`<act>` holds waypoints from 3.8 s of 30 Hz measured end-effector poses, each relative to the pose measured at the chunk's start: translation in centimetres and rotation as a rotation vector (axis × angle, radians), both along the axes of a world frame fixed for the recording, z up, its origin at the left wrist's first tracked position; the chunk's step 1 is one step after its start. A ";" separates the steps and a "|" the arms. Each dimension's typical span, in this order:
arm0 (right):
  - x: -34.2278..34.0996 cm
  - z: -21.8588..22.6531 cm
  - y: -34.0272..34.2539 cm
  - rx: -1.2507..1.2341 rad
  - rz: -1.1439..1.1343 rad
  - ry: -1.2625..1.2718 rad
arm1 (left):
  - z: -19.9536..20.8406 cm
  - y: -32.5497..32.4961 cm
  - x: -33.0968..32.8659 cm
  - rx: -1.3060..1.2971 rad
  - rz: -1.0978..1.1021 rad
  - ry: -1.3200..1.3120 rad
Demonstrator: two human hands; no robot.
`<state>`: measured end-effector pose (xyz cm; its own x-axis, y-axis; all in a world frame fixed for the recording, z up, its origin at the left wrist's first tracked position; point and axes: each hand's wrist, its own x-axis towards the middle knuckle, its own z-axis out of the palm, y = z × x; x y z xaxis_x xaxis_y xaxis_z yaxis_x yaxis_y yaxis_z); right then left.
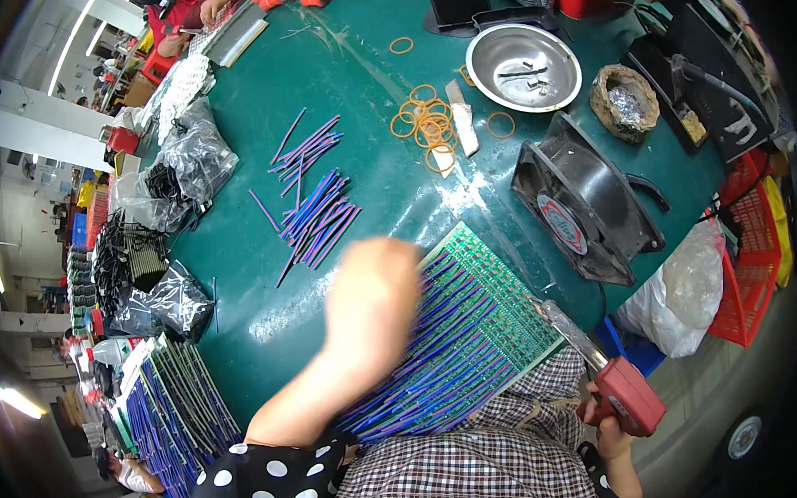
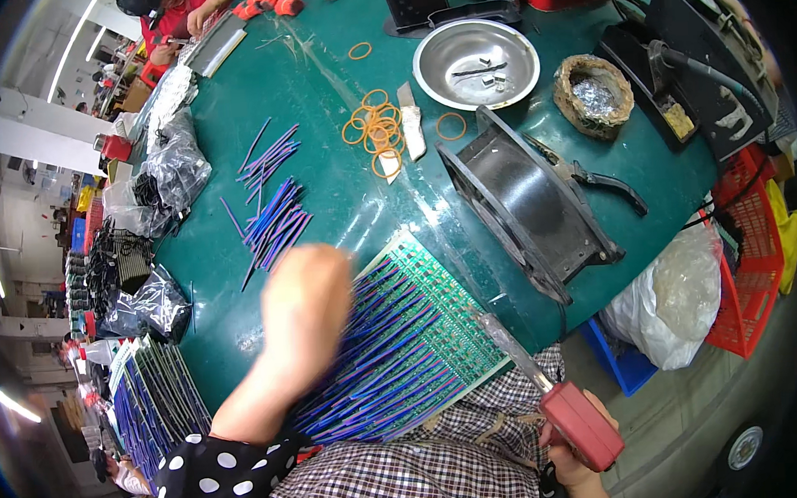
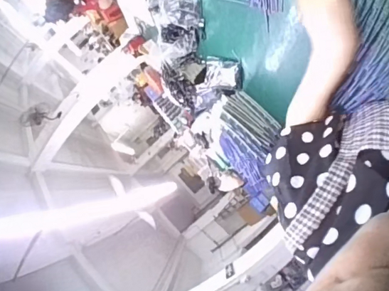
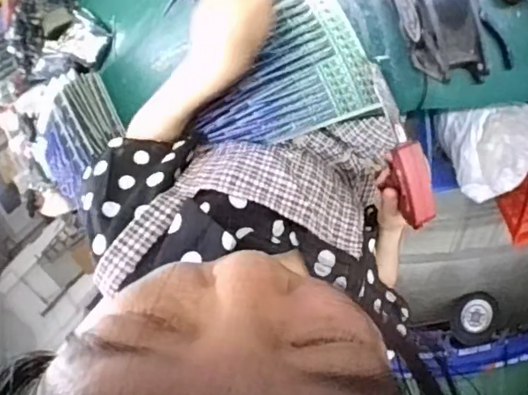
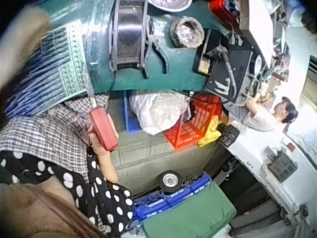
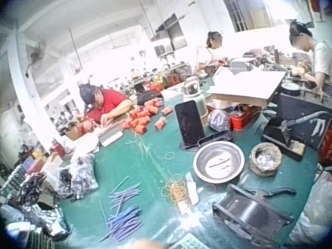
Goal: The person solders wires onto a circuit board using a soldering iron and solder from a spool, then trims the wires with wire cutters.
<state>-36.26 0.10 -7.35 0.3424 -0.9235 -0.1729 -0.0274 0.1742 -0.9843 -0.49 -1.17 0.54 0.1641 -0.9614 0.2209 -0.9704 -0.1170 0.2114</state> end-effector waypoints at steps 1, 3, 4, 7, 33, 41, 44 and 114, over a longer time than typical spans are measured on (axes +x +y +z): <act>0.2 0.2 0.2 0.002 -0.029 -0.017 | -0.5 -0.4 2.2 -0.035 0.096 -0.073; 0.6 0.3 0.0 -0.002 -0.038 -0.050 | -1.8 0.0 5.5 -0.077 0.213 -0.162; 0.6 0.2 0.0 0.018 -0.022 -0.076 | -2.7 0.1 6.6 -0.024 0.198 -0.241; 0.4 -0.2 0.4 0.029 -0.021 -0.098 | -3.3 0.0 7.1 0.066 0.167 -0.376; -0.6 0.1 1.0 0.066 -0.011 -0.152 | 1.5 0.0 0.7 0.019 0.146 0.873; 0.3 1.3 0.6 0.114 -0.031 -0.188 | -1.4 4.9 -6.6 0.171 -0.452 -0.101; 0.3 1.7 1.3 0.139 -0.046 -0.180 | -0.9 5.6 -6.8 0.193 -0.410 0.025; 5.0 2.4 -2.1 -0.511 0.295 0.270 | -2.9 3.9 -2.3 -0.100 -0.324 -0.122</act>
